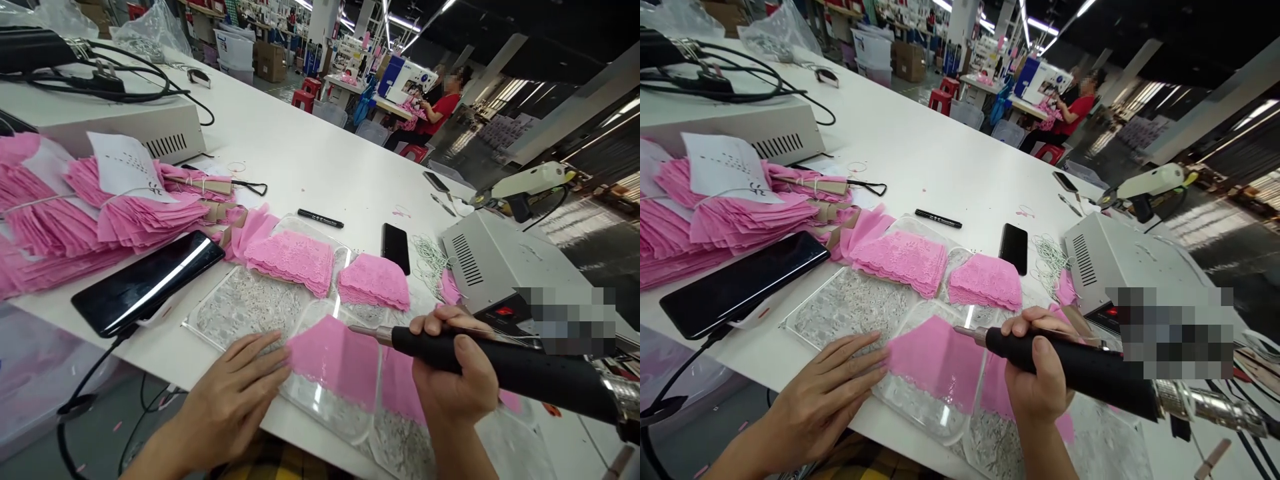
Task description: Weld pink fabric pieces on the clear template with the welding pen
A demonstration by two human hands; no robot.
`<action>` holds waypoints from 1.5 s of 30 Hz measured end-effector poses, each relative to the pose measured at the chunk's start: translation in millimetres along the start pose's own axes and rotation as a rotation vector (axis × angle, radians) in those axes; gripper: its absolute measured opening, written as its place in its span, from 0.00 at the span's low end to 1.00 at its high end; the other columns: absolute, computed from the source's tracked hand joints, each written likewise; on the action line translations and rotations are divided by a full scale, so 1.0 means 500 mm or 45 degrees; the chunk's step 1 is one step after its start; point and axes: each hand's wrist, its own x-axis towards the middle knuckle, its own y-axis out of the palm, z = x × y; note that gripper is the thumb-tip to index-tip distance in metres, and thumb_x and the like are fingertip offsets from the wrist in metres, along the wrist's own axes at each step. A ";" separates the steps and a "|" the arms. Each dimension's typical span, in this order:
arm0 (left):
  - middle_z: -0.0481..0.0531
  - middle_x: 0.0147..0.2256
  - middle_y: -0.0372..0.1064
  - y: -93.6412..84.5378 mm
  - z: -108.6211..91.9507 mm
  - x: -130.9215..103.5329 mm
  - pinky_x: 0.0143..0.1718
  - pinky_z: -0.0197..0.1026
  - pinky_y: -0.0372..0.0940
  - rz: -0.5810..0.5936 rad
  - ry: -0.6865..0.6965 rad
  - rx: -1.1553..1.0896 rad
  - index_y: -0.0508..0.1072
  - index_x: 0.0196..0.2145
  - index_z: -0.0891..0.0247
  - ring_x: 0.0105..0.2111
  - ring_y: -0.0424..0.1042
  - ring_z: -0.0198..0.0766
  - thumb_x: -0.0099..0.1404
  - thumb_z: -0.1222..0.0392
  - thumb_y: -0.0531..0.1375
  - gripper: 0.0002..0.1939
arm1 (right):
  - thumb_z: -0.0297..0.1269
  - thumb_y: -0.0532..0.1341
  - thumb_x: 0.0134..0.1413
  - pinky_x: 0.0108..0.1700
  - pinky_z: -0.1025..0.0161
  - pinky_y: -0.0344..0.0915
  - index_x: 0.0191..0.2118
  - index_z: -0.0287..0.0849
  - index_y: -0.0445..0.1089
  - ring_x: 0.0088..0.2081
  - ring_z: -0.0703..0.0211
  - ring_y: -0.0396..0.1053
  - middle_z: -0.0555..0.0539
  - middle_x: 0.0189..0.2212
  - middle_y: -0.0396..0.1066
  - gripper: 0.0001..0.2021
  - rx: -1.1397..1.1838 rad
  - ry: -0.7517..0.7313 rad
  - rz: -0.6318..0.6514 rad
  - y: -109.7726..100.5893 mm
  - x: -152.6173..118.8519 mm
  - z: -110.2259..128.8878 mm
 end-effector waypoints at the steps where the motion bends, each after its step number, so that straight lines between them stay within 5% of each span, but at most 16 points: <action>1: 0.61 0.51 0.72 0.000 0.000 -0.001 0.57 0.54 0.63 -0.002 -0.004 -0.003 0.71 0.52 0.67 0.62 0.59 0.51 0.64 0.76 0.53 0.20 | 0.33 0.61 0.42 0.27 0.62 0.68 0.28 0.42 0.70 0.25 0.66 0.63 0.51 0.29 0.67 0.04 0.008 -0.004 0.025 0.003 -0.002 -0.002; 13: 0.58 0.51 0.73 -0.003 0.001 0.001 0.57 0.53 0.64 -0.002 -0.019 -0.006 0.70 0.54 0.64 0.62 0.60 0.49 0.64 0.75 0.53 0.22 | 0.31 0.61 0.47 0.30 0.60 0.69 0.29 0.42 0.69 0.27 0.65 0.65 0.51 0.29 0.67 0.01 -0.036 -0.077 0.140 0.013 -0.006 -0.011; 25: 0.58 0.53 0.71 -0.005 0.004 -0.002 0.58 0.52 0.63 0.027 -0.008 -0.014 0.71 0.53 0.66 0.63 0.58 0.51 0.64 0.76 0.53 0.22 | 0.32 0.60 0.43 0.26 0.61 0.67 0.28 0.42 0.70 0.25 0.65 0.63 0.50 0.29 0.66 0.02 -0.054 -0.050 0.002 -0.021 0.011 0.008; 37: 0.56 0.54 0.71 -0.002 0.007 -0.004 0.57 0.52 0.64 0.000 -0.030 -0.053 0.70 0.56 0.62 0.62 0.59 0.50 0.65 0.75 0.54 0.23 | 0.32 0.61 0.45 0.29 0.61 0.68 0.28 0.42 0.68 0.26 0.66 0.64 0.51 0.29 0.65 0.01 -0.068 -0.059 0.030 -0.006 0.005 -0.003; 45: 0.56 0.53 0.71 -0.001 0.015 -0.005 0.57 0.51 0.64 0.005 -0.001 -0.031 0.69 0.56 0.60 0.62 0.61 0.49 0.65 0.74 0.54 0.24 | 0.32 0.60 0.42 0.27 0.60 0.67 0.27 0.41 0.68 0.25 0.65 0.64 0.49 0.29 0.67 0.02 -0.106 -0.099 -0.087 -0.051 0.025 0.020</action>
